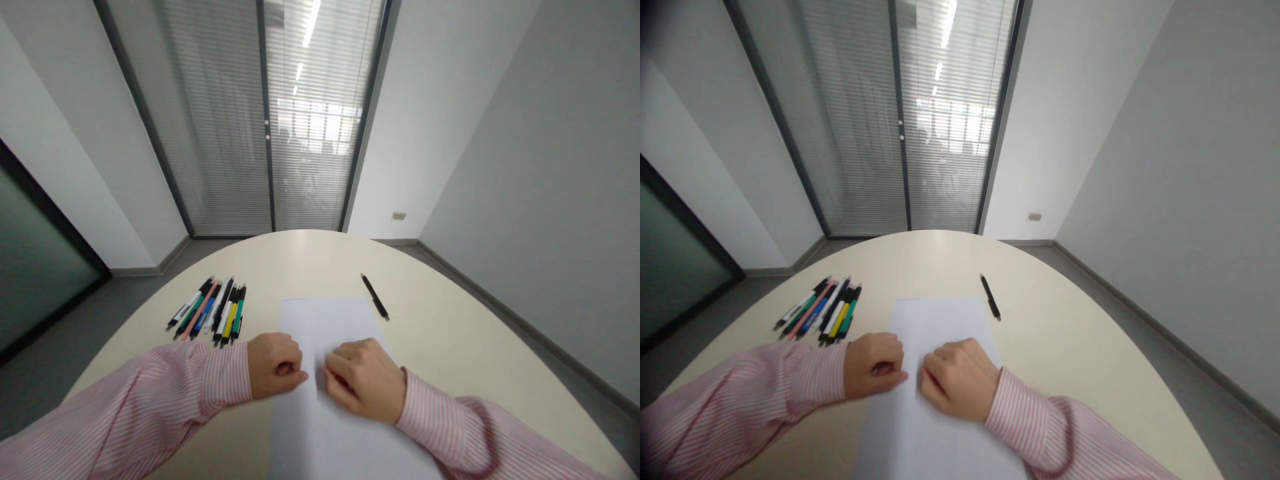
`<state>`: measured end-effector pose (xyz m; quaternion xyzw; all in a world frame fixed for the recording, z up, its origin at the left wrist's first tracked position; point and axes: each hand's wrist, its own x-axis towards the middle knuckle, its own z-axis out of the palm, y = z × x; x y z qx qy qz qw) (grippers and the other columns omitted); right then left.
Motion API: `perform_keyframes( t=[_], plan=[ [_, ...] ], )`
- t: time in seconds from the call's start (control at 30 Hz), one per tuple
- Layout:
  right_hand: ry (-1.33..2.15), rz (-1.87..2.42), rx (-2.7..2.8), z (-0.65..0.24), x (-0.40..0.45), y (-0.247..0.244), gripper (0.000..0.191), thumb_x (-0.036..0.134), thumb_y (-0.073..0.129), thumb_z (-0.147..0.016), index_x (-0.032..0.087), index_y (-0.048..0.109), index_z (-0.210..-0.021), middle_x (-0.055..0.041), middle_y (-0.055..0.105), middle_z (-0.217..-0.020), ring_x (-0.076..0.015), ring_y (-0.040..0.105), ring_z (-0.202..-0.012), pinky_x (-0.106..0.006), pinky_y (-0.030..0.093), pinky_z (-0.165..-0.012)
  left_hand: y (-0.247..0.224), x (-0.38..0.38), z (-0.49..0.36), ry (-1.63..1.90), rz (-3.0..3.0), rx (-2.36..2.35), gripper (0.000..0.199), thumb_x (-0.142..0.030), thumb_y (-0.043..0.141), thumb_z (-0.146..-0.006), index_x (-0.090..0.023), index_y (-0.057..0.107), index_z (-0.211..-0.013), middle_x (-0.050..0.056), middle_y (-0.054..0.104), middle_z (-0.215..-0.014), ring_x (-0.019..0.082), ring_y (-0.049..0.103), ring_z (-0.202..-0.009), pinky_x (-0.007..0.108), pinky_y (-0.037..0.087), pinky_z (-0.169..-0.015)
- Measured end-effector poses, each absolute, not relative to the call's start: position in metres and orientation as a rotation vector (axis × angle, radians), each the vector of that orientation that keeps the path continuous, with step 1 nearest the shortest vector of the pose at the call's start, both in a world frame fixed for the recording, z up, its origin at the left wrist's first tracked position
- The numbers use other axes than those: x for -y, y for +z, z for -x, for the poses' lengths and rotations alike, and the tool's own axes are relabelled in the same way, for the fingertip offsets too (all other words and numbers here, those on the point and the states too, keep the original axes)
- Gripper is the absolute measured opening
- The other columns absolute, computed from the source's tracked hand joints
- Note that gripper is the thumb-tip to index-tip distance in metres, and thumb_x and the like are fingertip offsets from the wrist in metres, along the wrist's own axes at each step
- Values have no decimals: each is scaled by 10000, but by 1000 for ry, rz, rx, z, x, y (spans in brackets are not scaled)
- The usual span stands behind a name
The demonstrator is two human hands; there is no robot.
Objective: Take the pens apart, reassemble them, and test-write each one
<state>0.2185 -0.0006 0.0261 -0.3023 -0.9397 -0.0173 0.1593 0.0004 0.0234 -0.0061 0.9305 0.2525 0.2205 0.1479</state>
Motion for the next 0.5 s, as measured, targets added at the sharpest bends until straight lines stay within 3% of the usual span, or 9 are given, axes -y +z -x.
perform_keyframes(
  t=[0.37, 0.43, 0.5],
  plan=[
    [62, 853, 2761, -212, 1, 6, 182, 213, 441, -801, 192, 457, -621, 24, 552, -510, -90, 406, -432, -268, 173, -487, -2, -21, -5, 698, -2725, -806, 284, -300, 519, -829, -190, 465, -573, -35, 473, -498, 111, 432, -499, 235, 333, -518],
    [57, 864, 2758, -212, 0, 6, 181, 218, 443, -798, 193, 455, -619, 27, 548, -507, -90, 407, -434, -268, 172, -487, 9, -24, -1, 753, -2719, -941, 236, -333, 540, -824, -192, 539, -635, -29, 503, -519, 106, 444, -484, 229, 339, -509],
    [54, 867, 2756, -212, 0, 5, 182, 215, 446, -791, 193, 446, -611, 31, 540, -502, -88, 397, -430, -268, 170, -486, 22, -34, 9, 756, -2740, -1404, 275, -368, 494, -859, -197, 584, -663, -16, 532, -539, 120, 494, -522, 236, 362, -559]
  ],
)
